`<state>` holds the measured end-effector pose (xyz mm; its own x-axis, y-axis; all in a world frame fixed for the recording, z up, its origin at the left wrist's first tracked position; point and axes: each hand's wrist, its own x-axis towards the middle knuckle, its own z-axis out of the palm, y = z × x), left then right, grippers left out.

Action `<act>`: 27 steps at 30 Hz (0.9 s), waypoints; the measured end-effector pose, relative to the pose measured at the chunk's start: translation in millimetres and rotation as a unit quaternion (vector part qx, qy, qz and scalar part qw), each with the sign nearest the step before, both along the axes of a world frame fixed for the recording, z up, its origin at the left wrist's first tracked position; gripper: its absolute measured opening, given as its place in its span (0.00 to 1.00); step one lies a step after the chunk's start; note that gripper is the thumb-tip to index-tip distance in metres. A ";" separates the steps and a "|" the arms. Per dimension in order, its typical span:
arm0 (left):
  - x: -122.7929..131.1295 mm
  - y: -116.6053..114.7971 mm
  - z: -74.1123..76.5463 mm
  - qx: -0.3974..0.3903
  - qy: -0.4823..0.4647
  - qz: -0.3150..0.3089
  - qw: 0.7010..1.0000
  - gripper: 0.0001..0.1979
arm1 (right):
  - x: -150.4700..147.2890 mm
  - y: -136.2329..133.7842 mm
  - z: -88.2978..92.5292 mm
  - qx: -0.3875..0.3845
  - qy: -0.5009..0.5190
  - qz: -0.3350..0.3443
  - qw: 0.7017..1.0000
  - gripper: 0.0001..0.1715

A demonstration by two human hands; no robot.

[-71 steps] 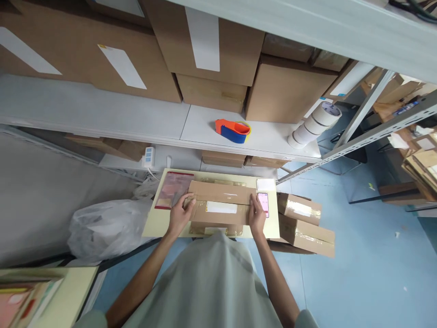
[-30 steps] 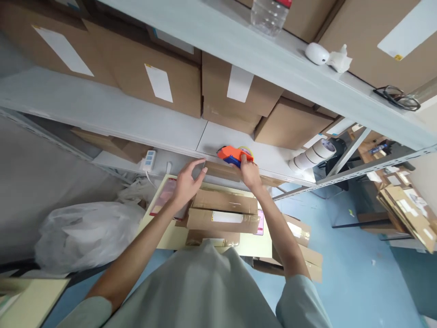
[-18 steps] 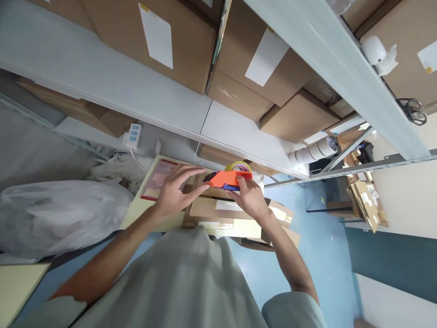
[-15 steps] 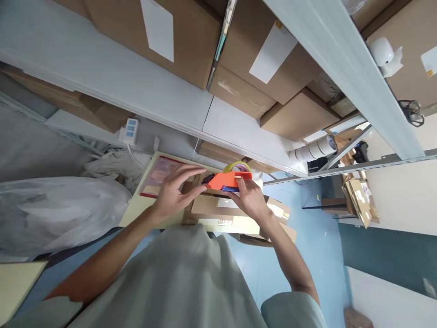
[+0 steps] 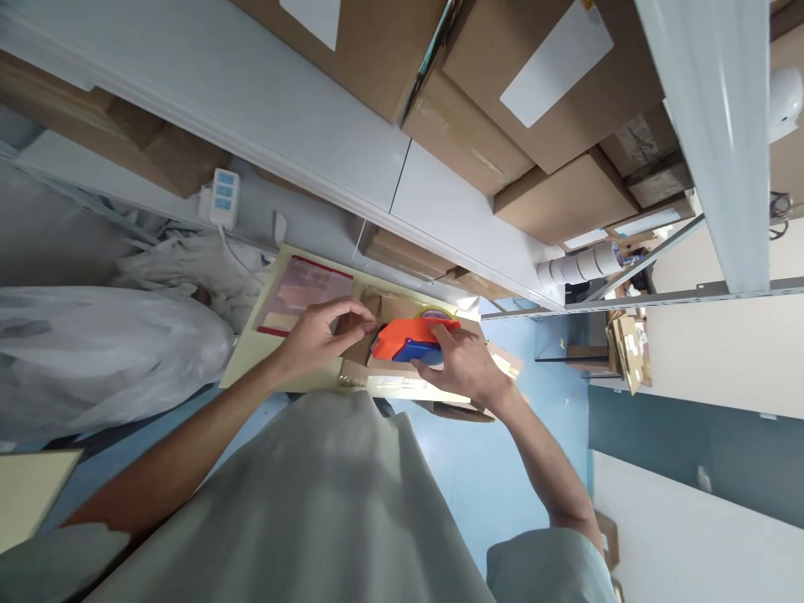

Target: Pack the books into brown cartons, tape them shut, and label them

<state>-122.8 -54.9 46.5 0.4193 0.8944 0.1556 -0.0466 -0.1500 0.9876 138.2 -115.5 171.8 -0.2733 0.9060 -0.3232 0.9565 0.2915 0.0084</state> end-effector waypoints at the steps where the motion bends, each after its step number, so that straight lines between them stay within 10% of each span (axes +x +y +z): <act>1: -0.7 -0.8 -5.0 -0.034 -0.002 -0.009 0.999 0.16 | -5.0 1.9 3.0 -0.025 -0.010 -0.026 0.999 0.32; 11: 5.9 -30.3 -58.3 -0.251 -0.044 -0.032 0.966 0.34 | -43.3 27.4 24.8 -0.221 -0.045 -0.114 0.968 0.31; 20: 7.8 -19.1 -132.6 -0.328 -0.054 0.064 0.941 0.37 | -13.0 56.3 81.0 -0.267 -0.066 -0.218 0.936 0.40; 27: 50.9 -16.3 -156.6 -0.340 -0.062 0.099 0.933 0.32 | -32.5 65.7 70.9 -0.241 -0.082 -0.228 0.940 0.40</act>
<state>-71.9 -71.1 -110.2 0.2519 0.8620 -0.4399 -0.2056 0.4919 0.8461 105.7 -49.7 242.7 0.1970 0.6545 -0.7299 0.9803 -0.1404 0.1388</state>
